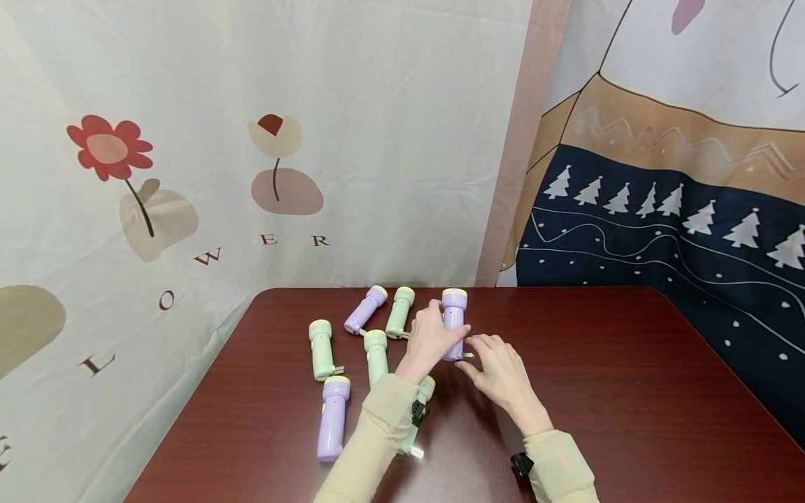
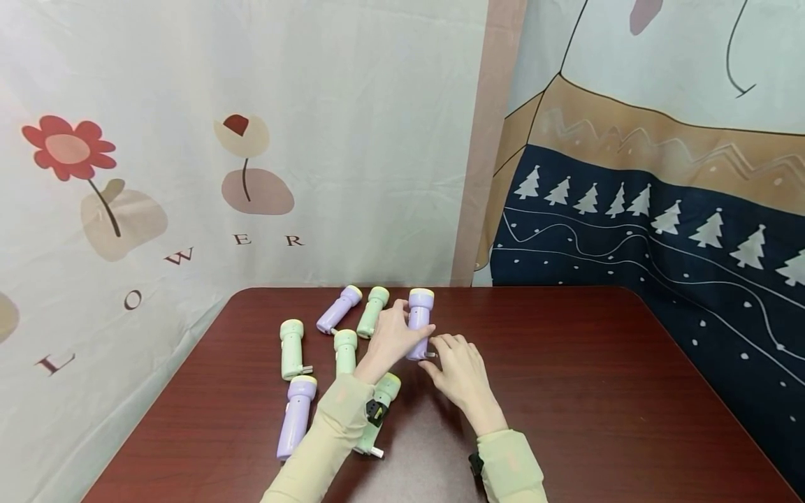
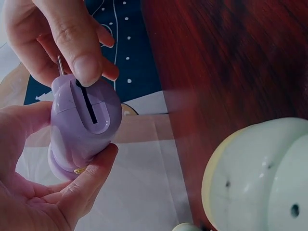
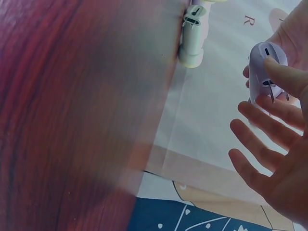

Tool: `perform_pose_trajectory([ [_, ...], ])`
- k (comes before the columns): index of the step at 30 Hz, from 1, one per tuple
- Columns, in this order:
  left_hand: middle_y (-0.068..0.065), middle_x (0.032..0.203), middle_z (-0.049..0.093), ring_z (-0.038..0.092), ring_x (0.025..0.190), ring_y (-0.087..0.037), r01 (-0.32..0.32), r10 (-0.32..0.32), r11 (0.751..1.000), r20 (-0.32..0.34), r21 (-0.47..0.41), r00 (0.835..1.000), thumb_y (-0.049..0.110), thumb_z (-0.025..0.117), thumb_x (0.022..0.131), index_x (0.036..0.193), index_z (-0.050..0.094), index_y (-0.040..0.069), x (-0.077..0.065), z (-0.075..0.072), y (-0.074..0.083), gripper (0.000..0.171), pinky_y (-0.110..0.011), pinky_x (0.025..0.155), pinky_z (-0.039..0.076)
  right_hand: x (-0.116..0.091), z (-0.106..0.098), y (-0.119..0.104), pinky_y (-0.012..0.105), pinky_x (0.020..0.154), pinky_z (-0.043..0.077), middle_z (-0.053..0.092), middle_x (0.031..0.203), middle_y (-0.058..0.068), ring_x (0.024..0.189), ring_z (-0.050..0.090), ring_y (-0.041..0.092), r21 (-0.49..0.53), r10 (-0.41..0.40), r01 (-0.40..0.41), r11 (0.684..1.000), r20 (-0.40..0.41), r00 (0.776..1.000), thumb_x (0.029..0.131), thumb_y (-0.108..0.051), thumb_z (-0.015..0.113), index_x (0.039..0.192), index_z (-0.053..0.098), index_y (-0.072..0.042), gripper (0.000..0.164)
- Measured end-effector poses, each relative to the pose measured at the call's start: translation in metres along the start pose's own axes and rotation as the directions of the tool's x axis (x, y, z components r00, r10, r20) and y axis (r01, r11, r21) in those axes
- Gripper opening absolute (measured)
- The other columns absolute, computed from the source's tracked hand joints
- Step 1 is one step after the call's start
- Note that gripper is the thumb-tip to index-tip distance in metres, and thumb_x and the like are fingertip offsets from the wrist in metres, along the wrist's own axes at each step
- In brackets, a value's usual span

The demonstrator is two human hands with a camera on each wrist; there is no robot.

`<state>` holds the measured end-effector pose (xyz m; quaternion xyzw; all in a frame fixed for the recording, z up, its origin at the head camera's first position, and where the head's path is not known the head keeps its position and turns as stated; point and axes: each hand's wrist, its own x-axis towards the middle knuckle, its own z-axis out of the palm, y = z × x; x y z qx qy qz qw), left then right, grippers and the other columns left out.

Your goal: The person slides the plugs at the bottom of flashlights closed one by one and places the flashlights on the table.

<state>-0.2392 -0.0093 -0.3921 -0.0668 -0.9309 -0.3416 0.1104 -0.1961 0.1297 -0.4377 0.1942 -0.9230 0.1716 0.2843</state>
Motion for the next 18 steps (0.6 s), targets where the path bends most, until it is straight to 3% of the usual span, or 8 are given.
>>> perform_pose_trajectory([
  [18,-0.016,0.088,0.063,0.065,0.077,-0.031,0.014,-0.014,1.000,-0.004,0.009,1.000,0.037,0.080,0.071,0.109,0.048,0.000,-0.003,0.013,-0.001,0.062,-0.036,0.061,0.051,-0.003,0.000,0.001,0.040,0.071,0.047,0.070,0.088,0.006,0.084,0.062,0.022,-0.027,-0.058,0.056,0.998,-0.055,0.997,0.067,-0.015,0.082,0.091,0.068,-0.007,0.029],
])
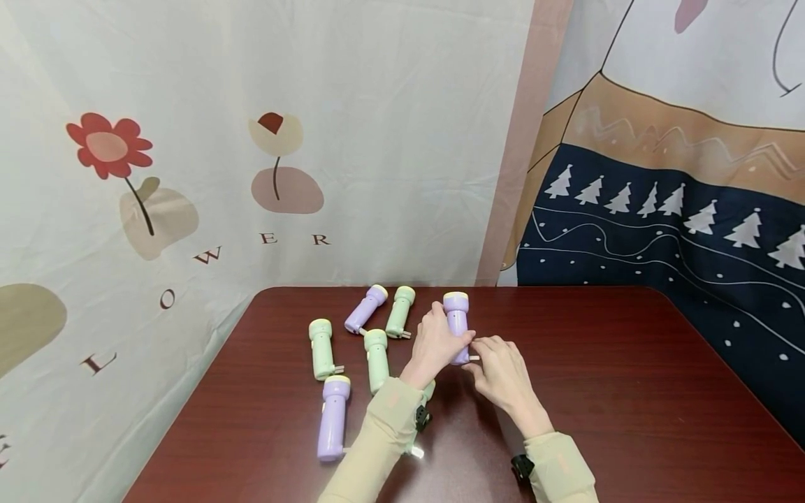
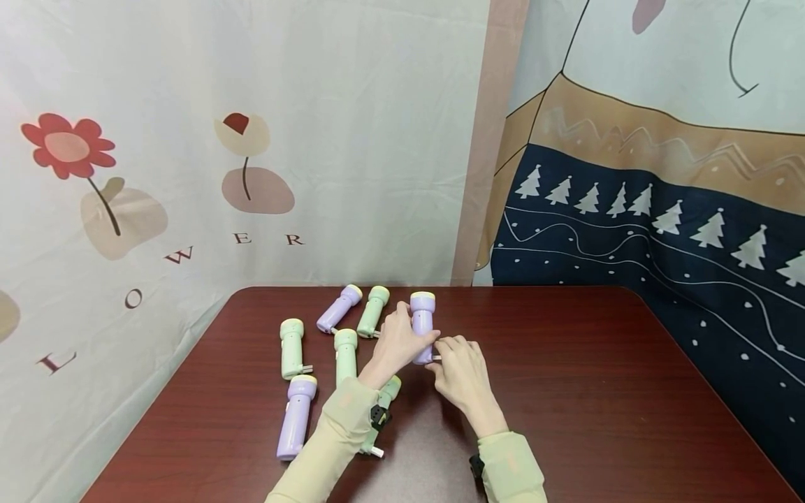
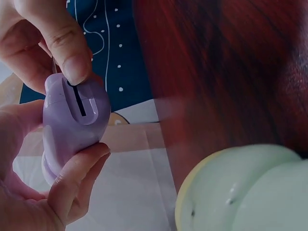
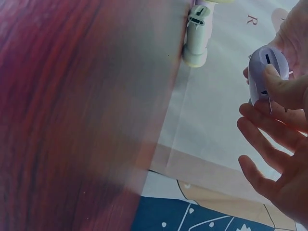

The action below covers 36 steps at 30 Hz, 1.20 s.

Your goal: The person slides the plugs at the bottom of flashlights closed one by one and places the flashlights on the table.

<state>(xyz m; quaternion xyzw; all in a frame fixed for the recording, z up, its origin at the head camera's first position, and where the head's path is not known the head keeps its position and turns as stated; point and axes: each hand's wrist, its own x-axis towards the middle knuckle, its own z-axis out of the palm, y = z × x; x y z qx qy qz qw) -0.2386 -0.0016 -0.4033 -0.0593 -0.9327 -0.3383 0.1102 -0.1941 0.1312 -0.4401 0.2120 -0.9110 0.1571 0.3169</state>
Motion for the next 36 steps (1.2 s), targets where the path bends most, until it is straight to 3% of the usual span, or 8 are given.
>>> perform_pose_trajectory([
  [36,-0.015,0.092,0.064,0.065,0.078,-0.032,0.024,-0.024,0.999,-0.003,-0.024,1.000,0.036,0.082,0.068,0.107,0.047,0.002,-0.0004,0.0010,0.0050,0.062,-0.036,0.064,0.052,0.0003,-0.0024,0.0030,0.038,0.074,0.047,0.071,0.085,0.005,0.081,0.061,0.022,-0.039,-0.046,0.044,0.998,-0.040,0.998,0.065,-0.016,0.084,0.087,0.068,-0.007,0.029],
])
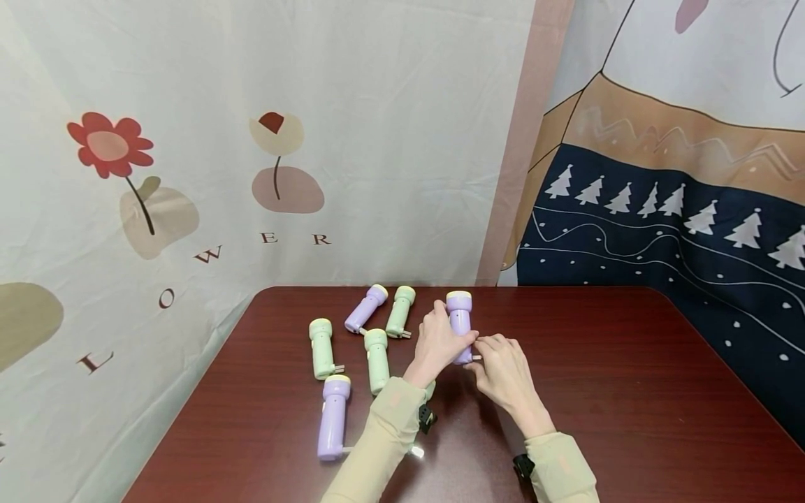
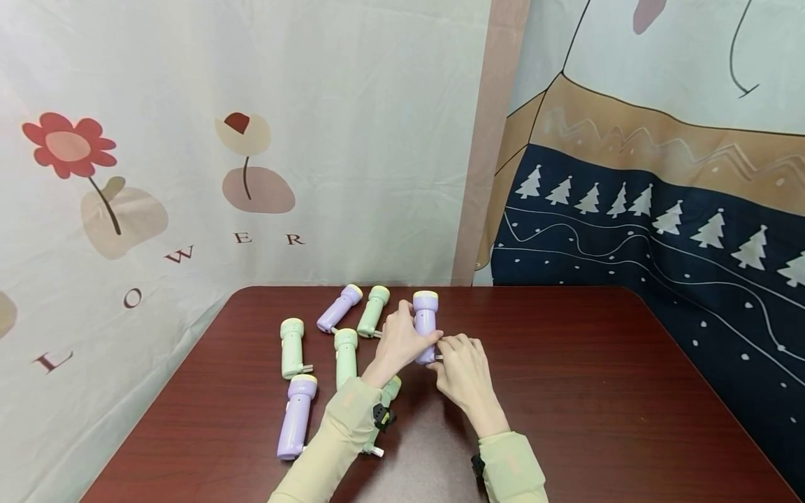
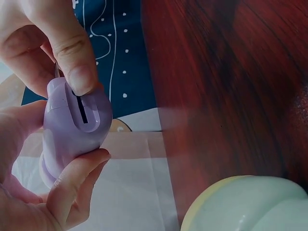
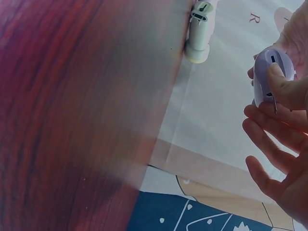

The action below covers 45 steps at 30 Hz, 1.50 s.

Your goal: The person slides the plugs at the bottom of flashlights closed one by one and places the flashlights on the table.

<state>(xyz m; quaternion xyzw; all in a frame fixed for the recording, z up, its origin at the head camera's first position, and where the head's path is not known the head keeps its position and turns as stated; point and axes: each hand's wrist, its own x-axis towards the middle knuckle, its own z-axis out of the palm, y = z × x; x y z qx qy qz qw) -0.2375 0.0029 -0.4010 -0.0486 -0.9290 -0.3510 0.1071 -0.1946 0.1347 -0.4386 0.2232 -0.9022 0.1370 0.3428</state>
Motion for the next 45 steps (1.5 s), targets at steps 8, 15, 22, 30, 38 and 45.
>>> perform_pose_trajectory([
  [8,-0.015,0.095,0.065,0.065,0.080,-0.031,0.007,-0.007,1.000,0.005,-0.008,1.000,0.036,0.082,0.068,0.109,0.048,0.002,0.0003,0.0012,0.0007,0.063,-0.036,0.064,0.052,-0.0007,0.0008,0.0003,0.038,0.074,0.047,0.071,0.084,0.007,0.082,0.061,0.023,-0.006,0.010,-0.010,1.000,0.009,1.000,0.065,-0.018,0.084,0.088,0.068,-0.005,0.031],
  [15,-0.014,0.094,0.065,0.065,0.079,-0.031,0.009,-0.009,1.000,0.004,-0.002,1.000,0.037,0.082,0.068,0.108,0.048,0.003,0.0005,0.0018,0.0013,0.063,-0.035,0.064,0.052,-0.0002,0.0005,0.0005,0.038,0.074,0.047,0.071,0.084,0.007,0.083,0.062,0.023,-0.010,0.008,-0.008,1.000,0.006,1.000,0.065,-0.018,0.085,0.087,0.068,-0.005,0.031],
  [22,-0.014,0.091,0.064,0.065,0.077,-0.031,0.015,-0.015,1.000,0.005,-0.009,1.000,0.036,0.082,0.067,0.104,0.048,0.005,0.0003,0.0012,0.0022,0.060,-0.035,0.062,0.051,0.0001,0.0012,0.0016,0.038,0.072,0.046,0.070,0.080,0.006,0.080,0.061,0.023,-0.021,-0.013,0.012,1.000,-0.017,1.000,0.062,-0.019,0.085,0.084,0.066,-0.005,0.032],
  [30,-0.014,0.092,0.065,0.064,0.078,-0.031,0.022,-0.022,1.000,0.001,-0.012,1.000,0.037,0.082,0.068,0.108,0.049,0.002,0.0003,0.0032,0.0026,0.063,-0.035,0.063,0.052,0.0004,0.0026,0.0028,0.038,0.069,0.045,0.068,0.076,0.006,0.075,0.059,0.024,-0.042,-0.033,0.031,0.999,-0.042,0.999,0.060,-0.020,0.085,0.081,0.065,-0.004,0.033],
  [38,-0.015,0.091,0.064,0.064,0.077,-0.030,0.018,-0.018,1.000,-0.007,-0.013,1.000,0.037,0.082,0.068,0.109,0.049,0.001,-0.0007,0.0027,0.0033,0.064,-0.035,0.063,0.052,0.0007,0.0026,0.0028,0.038,0.069,0.045,0.067,0.076,0.006,0.074,0.058,0.024,-0.045,-0.034,0.032,0.998,-0.044,0.998,0.060,-0.021,0.085,0.081,0.065,-0.004,0.034],
  [45,-0.014,0.092,0.064,0.064,0.077,-0.030,0.021,-0.021,0.999,0.005,-0.026,1.000,0.037,0.081,0.068,0.107,0.047,0.003,-0.0017,0.0012,0.0040,0.062,-0.035,0.064,0.052,0.0005,0.0033,0.0029,0.038,0.069,0.046,0.067,0.075,0.006,0.074,0.058,0.024,-0.045,-0.038,0.036,0.998,-0.058,0.998,0.060,-0.021,0.085,0.082,0.066,-0.003,0.033],
])
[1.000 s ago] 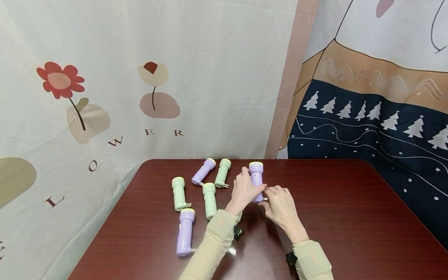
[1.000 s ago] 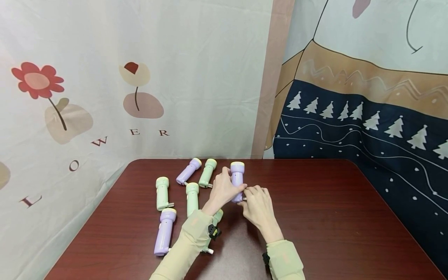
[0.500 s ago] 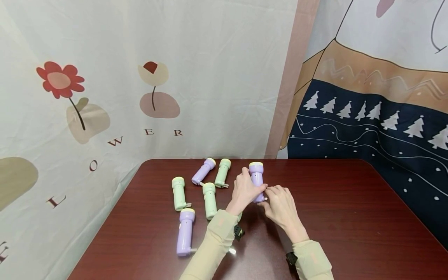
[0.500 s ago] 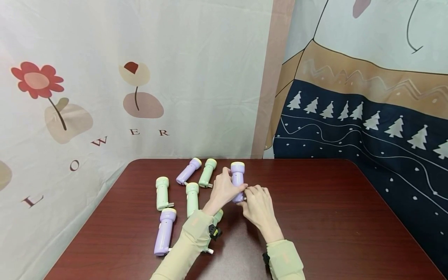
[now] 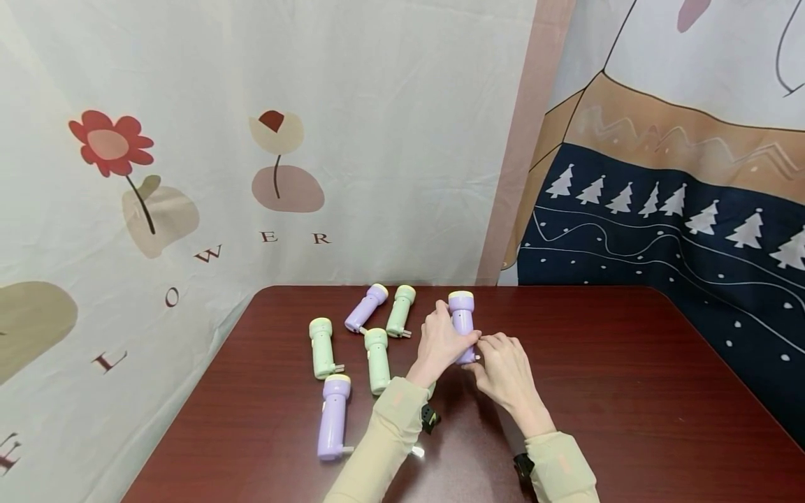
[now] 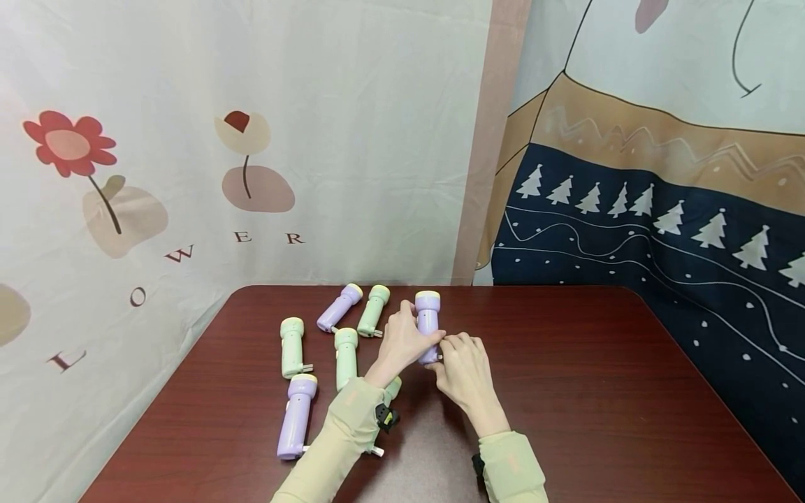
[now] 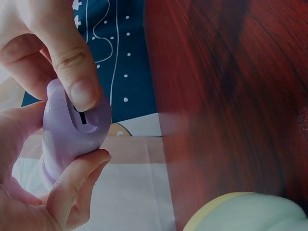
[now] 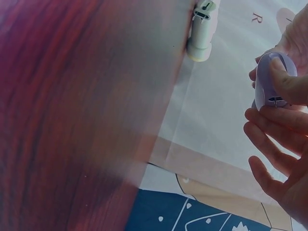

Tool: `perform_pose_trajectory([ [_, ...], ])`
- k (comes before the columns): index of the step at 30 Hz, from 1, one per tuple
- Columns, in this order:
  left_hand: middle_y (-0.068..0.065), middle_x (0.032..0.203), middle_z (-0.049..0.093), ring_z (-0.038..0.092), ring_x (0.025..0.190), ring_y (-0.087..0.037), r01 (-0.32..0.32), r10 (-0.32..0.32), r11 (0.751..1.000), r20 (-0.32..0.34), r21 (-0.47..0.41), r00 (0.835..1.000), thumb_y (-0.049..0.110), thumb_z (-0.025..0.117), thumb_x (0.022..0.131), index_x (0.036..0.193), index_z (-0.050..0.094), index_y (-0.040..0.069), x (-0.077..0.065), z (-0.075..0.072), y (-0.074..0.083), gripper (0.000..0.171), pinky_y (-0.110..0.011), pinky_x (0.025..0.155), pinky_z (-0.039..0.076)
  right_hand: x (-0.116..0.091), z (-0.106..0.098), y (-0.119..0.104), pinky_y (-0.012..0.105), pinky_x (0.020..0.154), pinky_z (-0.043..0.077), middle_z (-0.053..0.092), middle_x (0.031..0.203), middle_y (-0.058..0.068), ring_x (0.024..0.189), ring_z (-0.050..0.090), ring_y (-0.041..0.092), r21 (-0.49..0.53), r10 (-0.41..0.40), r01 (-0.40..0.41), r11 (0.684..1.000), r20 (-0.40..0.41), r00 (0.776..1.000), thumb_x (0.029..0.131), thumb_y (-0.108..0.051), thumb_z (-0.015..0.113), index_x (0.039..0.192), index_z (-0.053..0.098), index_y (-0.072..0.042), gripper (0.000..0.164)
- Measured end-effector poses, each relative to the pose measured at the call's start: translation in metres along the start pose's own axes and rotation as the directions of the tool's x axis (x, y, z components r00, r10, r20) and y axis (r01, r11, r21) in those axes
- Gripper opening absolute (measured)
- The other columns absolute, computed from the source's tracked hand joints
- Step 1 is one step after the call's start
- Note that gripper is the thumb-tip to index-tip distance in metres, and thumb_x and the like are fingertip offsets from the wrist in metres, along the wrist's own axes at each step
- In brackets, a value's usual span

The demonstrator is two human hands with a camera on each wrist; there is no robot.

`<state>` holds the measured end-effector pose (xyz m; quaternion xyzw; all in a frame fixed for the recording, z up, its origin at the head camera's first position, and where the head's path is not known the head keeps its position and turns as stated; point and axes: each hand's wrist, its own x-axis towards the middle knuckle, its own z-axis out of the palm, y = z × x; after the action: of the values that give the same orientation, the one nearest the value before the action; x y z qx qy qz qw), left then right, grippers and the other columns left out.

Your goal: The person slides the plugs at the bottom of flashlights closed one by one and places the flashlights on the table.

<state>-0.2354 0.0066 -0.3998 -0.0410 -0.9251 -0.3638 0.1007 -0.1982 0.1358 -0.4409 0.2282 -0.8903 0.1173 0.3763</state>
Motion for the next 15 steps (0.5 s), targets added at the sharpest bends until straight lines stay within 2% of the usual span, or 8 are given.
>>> perform_pose_trajectory([
  [15,-0.012,0.091,0.064,0.065,0.077,-0.030,0.031,-0.031,1.000,0.002,-0.007,1.000,0.036,0.082,0.067,0.104,0.047,0.006,0.0001,0.0007,0.0010,0.059,-0.034,0.063,0.051,-0.0008,0.0002,-0.0020,0.038,0.072,0.045,0.068,0.078,0.007,0.076,0.059,0.024,-0.004,0.015,-0.015,1.000,0.018,1.000,0.060,-0.023,0.086,0.085,0.067,-0.001,0.038],
])
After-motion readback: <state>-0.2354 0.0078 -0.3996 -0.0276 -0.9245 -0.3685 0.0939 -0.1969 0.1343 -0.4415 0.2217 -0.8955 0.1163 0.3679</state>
